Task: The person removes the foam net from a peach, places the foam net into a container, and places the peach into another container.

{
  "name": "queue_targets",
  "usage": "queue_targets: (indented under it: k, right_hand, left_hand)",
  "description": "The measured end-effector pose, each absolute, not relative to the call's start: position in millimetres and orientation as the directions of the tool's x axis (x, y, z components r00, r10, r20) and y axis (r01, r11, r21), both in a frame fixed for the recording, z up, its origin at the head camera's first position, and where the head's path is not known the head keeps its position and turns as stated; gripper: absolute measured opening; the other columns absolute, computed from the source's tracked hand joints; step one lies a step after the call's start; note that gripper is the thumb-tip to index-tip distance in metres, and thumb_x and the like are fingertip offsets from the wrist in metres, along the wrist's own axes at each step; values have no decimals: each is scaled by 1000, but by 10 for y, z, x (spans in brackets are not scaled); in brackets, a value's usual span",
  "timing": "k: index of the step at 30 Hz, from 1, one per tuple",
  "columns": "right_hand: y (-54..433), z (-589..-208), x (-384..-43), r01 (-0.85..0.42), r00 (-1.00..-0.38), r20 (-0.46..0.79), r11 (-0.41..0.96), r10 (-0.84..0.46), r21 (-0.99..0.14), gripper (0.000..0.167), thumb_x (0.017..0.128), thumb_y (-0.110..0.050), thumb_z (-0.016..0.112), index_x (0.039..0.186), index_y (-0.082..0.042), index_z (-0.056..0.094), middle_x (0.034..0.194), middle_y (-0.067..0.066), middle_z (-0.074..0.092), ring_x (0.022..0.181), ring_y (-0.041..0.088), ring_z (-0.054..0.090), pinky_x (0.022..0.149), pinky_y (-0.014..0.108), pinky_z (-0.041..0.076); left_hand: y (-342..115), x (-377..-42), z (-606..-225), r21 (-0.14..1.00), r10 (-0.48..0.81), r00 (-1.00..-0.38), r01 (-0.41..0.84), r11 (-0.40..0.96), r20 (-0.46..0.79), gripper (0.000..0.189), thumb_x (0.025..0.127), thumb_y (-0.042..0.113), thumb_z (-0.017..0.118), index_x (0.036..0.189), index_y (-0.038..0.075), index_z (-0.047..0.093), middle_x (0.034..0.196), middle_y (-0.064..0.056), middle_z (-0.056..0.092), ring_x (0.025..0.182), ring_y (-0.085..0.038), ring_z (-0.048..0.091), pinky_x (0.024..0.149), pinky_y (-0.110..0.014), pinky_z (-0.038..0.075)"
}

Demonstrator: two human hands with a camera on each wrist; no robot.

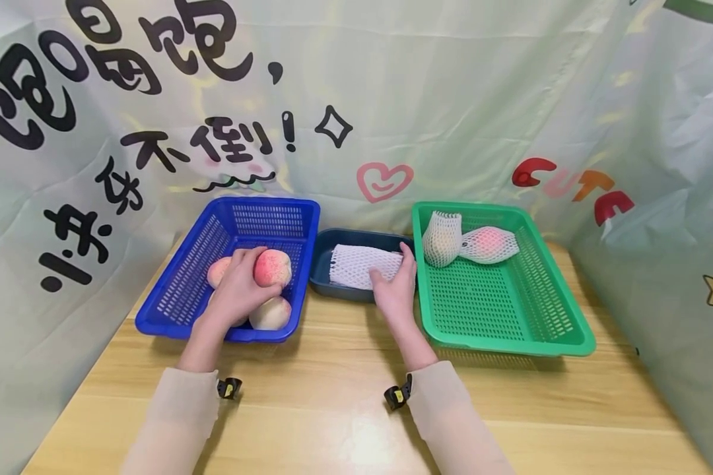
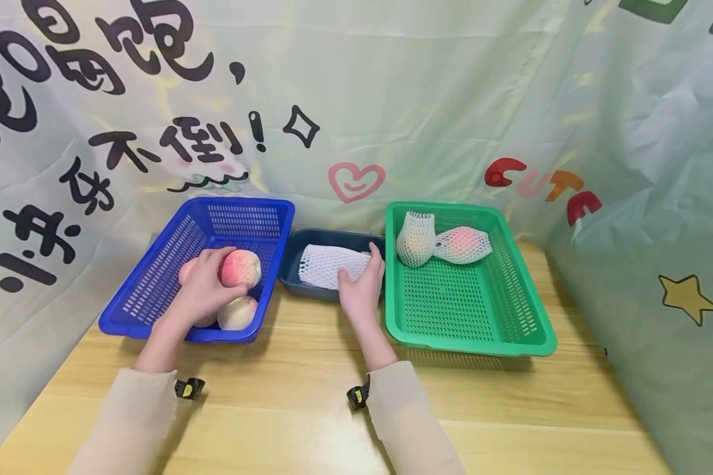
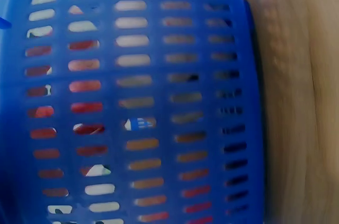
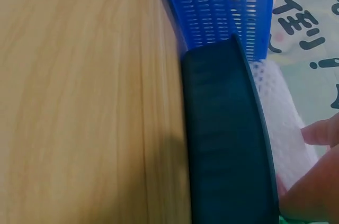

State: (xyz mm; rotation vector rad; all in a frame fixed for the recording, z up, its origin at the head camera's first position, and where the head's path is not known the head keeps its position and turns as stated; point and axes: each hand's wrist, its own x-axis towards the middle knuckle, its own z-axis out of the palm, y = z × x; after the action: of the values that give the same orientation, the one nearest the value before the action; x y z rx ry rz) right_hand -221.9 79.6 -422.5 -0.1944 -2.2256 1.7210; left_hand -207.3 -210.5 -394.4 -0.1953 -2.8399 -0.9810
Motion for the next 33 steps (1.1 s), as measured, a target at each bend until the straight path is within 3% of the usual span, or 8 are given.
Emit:
queue_targets:
  k: [3, 7, 10, 13, 17, 22, 26, 33]
  right_hand:
    - [801, -4237, -2201, -129, -930, 226, 321, 289, -938, 82, 93, -8, 73, 161, -5, 28, 157, 17, 35, 146, 35, 36, 120, 50, 30]
    - [813, -4260, -2165, -224, -919, 337, 433, 206, -873, 75, 94, -7, 73, 158, -2, 35, 161, 17, 31, 153, 35, 24, 122, 53, 26]
    - [820, -4280, -2149, -301, -899, 421, 527, 122, -795, 58, 92, -3, 73, 146, 0, 52, 159, 19, 36, 154, 40, 18, 123, 56, 21]
    - [819, -4305, -2165, -336, -886, 459, 583, 71, -739, 34, 90, 0, 73, 123, 0, 68, 146, 20, 49, 148, 44, 27, 121, 58, 22]
    - [814, -4323, -2214, -310, -901, 433, 672, 18, -672, 16, 92, 2, 70, 105, -6, 75, 122, 17, 61, 127, 41, 45, 113, 58, 29]
    - [822, -4358, -2254, -318, -903, 423, 783, -77, -534, 20, 93, 2, 65, 100, -10, 80, 106, 11, 68, 107, 37, 59, 99, 54, 41]
    - [820, -4373, -2277, -317, -915, 380, 818, -131, -480, 21, 96, -4, 62, 103, -11, 80, 109, 8, 71, 107, 33, 66, 94, 48, 50]
    - [825, -4363, -2283, -274, -953, 236, 866, -187, -418, 28, 103, -34, 59, 112, -17, 80, 123, 3, 71, 120, 28, 63, 103, 47, 48]
  left_hand:
    - [-2114, -2106, -3962, 581, 110, -983, 175, 795, 146, 81, 87, 31, 81, 150, -3, 42, 139, -27, 44, 124, -44, 51, 107, -62, 43]
    - [-2122, -2142, -3986, 550, 150, -983, 181, 815, 101, 77, 91, 33, 78, 149, -3, 41, 137, -26, 45, 125, -44, 52, 107, -61, 44]
    - [-2134, -2177, -4004, 542, 190, -979, 201, 816, 76, 75, 93, 31, 75, 149, -6, 41, 136, -28, 46, 124, -45, 53, 106, -61, 44]
    - [-2160, -2216, -4001, 551, 212, -976, 201, 810, 44, 76, 94, 32, 74, 150, -8, 39, 137, -29, 45, 125, -46, 53, 107, -61, 44]
    - [-2201, -2267, -3994, 555, 217, -976, 181, 812, 2, 78, 96, 34, 72, 152, -7, 37, 139, -29, 44, 128, -46, 50, 109, -62, 42]
    - [-2181, -2347, -4010, 560, 231, -973, 175, 810, -30, 78, 96, 39, 71, 150, -6, 38, 140, -28, 44, 128, -44, 51, 110, -60, 42]
    - [-2161, -2416, -4008, 555, 246, -968, 178, 813, -50, 77, 95, 39, 72, 148, -8, 41, 138, -28, 45, 126, -44, 52, 109, -60, 42]
    - [-2151, -2488, -4033, 501, 260, -961, 181, 846, -92, 78, 94, 40, 73, 146, -9, 42, 138, -30, 46, 125, -46, 51, 109, -62, 41]
